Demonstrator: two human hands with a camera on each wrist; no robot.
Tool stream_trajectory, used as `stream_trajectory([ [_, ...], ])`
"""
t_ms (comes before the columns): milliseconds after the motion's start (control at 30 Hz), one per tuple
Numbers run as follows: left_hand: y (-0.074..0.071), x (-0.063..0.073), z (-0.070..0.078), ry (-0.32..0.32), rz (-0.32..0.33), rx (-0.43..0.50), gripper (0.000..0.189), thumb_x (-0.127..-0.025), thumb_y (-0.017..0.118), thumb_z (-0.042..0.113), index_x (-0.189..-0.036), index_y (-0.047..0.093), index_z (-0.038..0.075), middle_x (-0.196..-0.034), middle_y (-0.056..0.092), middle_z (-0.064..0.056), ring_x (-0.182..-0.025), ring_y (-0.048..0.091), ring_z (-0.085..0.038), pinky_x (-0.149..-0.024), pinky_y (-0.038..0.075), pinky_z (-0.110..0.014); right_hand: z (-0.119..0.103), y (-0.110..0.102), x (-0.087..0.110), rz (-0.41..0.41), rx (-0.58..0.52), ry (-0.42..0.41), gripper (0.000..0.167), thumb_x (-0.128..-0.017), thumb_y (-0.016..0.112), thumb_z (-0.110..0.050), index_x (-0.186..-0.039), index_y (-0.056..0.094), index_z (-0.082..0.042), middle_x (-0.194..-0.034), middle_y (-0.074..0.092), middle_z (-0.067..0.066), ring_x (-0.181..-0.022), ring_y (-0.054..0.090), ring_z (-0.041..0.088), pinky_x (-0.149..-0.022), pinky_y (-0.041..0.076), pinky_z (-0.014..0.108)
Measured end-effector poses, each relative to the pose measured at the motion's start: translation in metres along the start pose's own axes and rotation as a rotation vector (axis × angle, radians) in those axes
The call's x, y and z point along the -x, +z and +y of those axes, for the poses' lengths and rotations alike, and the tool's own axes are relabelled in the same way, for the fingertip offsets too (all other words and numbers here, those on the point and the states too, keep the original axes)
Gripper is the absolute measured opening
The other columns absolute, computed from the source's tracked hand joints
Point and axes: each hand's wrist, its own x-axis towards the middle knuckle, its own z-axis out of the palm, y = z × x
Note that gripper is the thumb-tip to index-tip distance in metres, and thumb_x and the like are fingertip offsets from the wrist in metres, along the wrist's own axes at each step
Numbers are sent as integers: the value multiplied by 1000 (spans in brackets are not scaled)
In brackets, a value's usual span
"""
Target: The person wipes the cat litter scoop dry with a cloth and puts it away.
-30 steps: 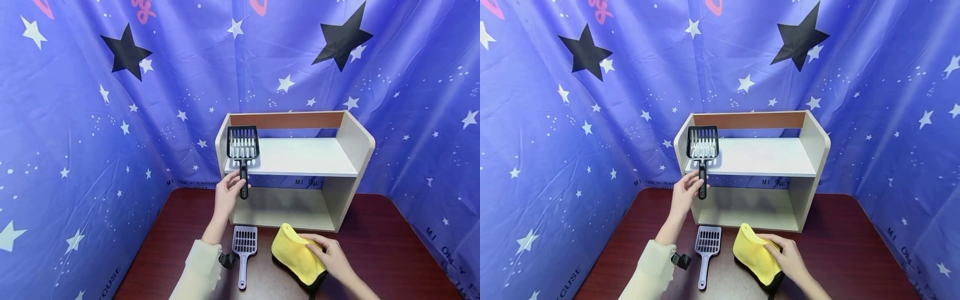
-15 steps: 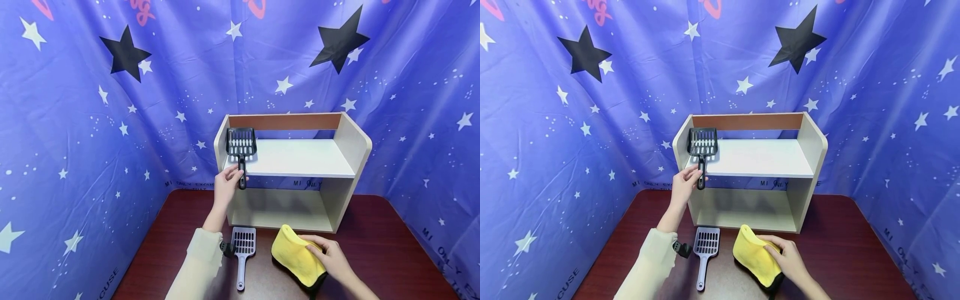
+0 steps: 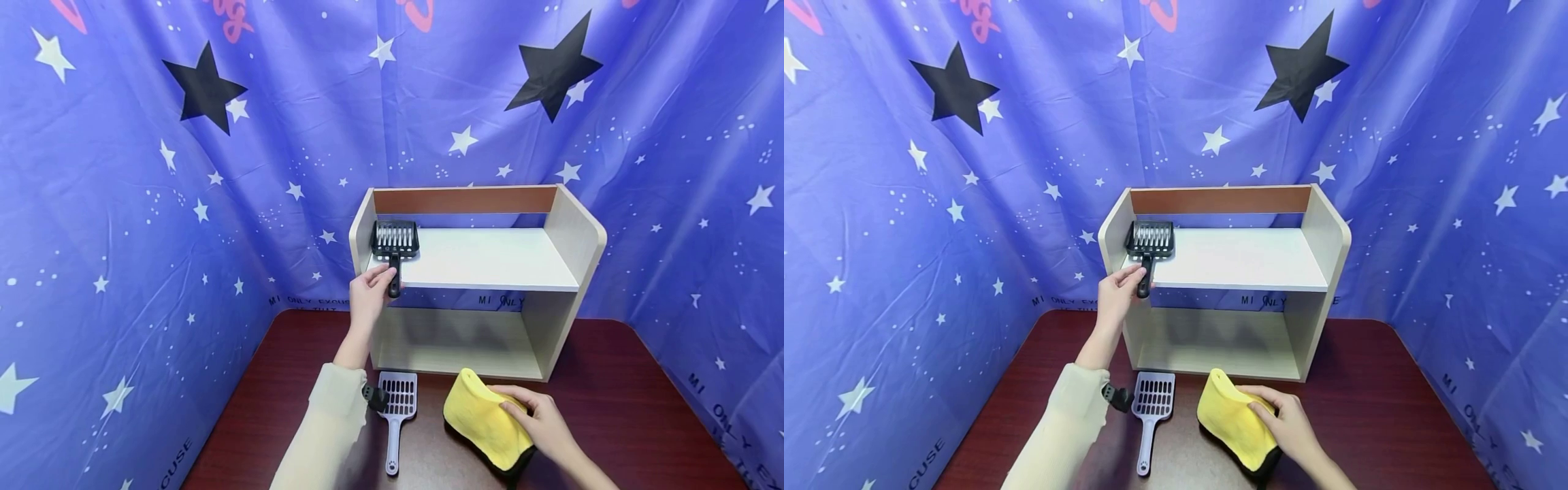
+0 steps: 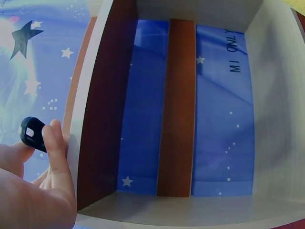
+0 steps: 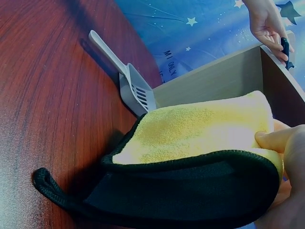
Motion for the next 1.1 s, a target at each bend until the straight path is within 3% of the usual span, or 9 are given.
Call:
stream_trajectory([
  [233,0,1,6,-20,-30,25,40,-96,65,13,-127,60,-11,-118,66,-34,-67,70,-5,-61,62,-18,3,1,1,1,11,6,26,-90,66,2,-112,74,-8,-109,75,-10,-94,63,-10,-68,54,9],
  [367,-5,5,11,-59,-83,41,45,-96,66,13,-133,56,-9,-123,65,-31,-73,71,-6,-68,63,-20,6,1,2,4,9,0,26,-90,66,3,-112,74,-7,-109,74,-13,-95,63,-11,-70,53,8],
  [600,-18,13,15,-131,-212,126,58,-92,65,-2,-146,44,-4,-143,52,-29,-89,71,-6,-84,62,-21,4,-1,3,10,-10,-2,25,-90,65,4,-112,73,-3,-109,75,-12,-90,64,-8,-65,55,11],
  [700,-24,14,15,-148,-239,143,61,-91,64,-7,-147,41,-4,-146,49,-29,-93,71,-6,-87,61,-20,3,-1,3,7,-18,6,25,-91,65,4,-113,73,-4,-109,74,-12,-87,64,-7,-63,55,12],
  [833,-26,13,12,-141,-207,115,60,-89,65,-7,-145,44,-5,-136,58,-30,-89,72,-6,-85,61,-20,2,-1,3,5,-27,15,25,-91,65,4,-113,73,-5,-110,74,-14,-88,64,-8,-63,55,13],
  [1000,-21,11,6,-68,-112,15,54,-85,73,-4,-136,54,-7,-111,72,-27,-76,72,-5,-76,64,-22,3,-1,3,-4,-39,4,26,-91,64,5,-114,73,-4,-110,73,-15,-91,64,-8,-64,56,12],
  [1100,-18,10,3,-29,-80,-21,51,-84,74,-3,-133,57,-7,-105,73,-26,-70,71,-5,-71,64,-22,4,1,3,-8,-41,10,26,-91,64,5,-113,73,-5,-110,73,-16,-91,64,-8,-65,56,12],
])
